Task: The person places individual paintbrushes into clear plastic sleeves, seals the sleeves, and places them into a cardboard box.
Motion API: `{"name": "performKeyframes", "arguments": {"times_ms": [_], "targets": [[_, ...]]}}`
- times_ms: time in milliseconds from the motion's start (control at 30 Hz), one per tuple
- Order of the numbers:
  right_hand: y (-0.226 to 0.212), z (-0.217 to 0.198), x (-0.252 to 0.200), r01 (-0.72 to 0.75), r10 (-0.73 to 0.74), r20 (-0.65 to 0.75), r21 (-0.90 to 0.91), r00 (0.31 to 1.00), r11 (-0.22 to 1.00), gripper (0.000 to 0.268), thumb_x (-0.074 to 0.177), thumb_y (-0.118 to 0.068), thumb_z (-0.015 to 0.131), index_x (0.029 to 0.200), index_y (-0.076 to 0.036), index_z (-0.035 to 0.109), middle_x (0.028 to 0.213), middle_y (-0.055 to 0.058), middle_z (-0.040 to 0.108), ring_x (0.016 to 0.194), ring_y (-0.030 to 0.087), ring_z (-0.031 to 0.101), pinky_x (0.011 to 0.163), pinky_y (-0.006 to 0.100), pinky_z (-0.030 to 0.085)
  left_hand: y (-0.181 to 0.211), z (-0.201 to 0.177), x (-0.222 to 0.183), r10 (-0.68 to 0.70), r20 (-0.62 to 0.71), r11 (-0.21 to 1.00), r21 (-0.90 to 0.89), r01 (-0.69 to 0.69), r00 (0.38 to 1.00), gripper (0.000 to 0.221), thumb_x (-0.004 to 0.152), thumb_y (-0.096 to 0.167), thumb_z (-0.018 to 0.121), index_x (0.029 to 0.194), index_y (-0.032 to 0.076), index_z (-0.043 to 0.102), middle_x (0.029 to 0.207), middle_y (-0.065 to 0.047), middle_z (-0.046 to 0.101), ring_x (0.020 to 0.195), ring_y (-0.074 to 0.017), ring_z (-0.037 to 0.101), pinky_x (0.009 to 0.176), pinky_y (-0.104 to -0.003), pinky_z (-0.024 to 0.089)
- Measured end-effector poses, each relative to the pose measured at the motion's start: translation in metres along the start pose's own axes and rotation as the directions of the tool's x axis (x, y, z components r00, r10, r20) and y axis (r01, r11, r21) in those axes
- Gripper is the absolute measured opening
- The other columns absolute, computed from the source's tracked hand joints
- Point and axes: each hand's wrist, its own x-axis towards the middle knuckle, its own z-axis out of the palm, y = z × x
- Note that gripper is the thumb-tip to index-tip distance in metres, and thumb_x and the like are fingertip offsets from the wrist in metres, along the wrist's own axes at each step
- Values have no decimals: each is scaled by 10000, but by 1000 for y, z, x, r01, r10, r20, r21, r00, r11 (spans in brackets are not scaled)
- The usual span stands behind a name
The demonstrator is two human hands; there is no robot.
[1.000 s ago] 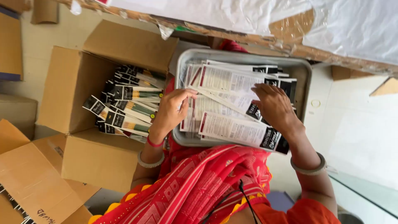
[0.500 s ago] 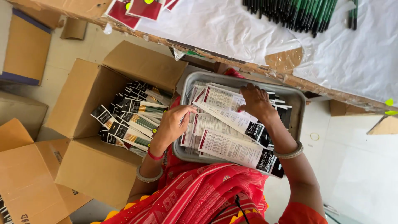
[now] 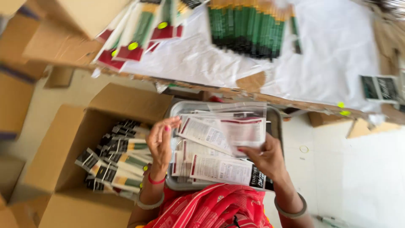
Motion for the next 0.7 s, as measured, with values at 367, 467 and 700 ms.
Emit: {"name": "performKeyframes", "arguments": {"times_ms": [367, 467, 700], "targets": [[62, 50, -53, 65, 9, -166, 432, 986, 899, 267, 960, -32, 795, 1211, 11, 716, 1108, 101, 767, 996, 154, 718, 849, 303, 603, 73, 120, 22, -67, 718, 998, 51, 44, 693, 293, 956, 181, 707, 1205, 30, 737, 948, -88, 829, 808, -101, 795, 677, -250, 608], [10, 19, -41, -19, 73, -129, 379, 989, 925, 371, 900, -60, 831, 1236, 17, 696, 1105, 105, 787, 995, 162, 728, 846, 312, 606, 75, 136, 30, -26, 600, 994, 100, -43, 800, 154, 989, 141, 700, 1060, 24, 770, 784, -103, 778, 639, -69, 695, 547, -252, 515], [-83, -52, -15, 313, -494, -523, -398, 695, 862, 361, 921, -27, 820, 1234, -71, 647, 1161, 84, 654, 1059, 226, 641, 967, 302, 501, 80, 147, 31, -7, 578, 1000, 7, 3, 816, 199, 1061, 80, 595, 1208, -25, 679, 994, -167, 774, 879, -57, 664, 706, -256, 551]]}}
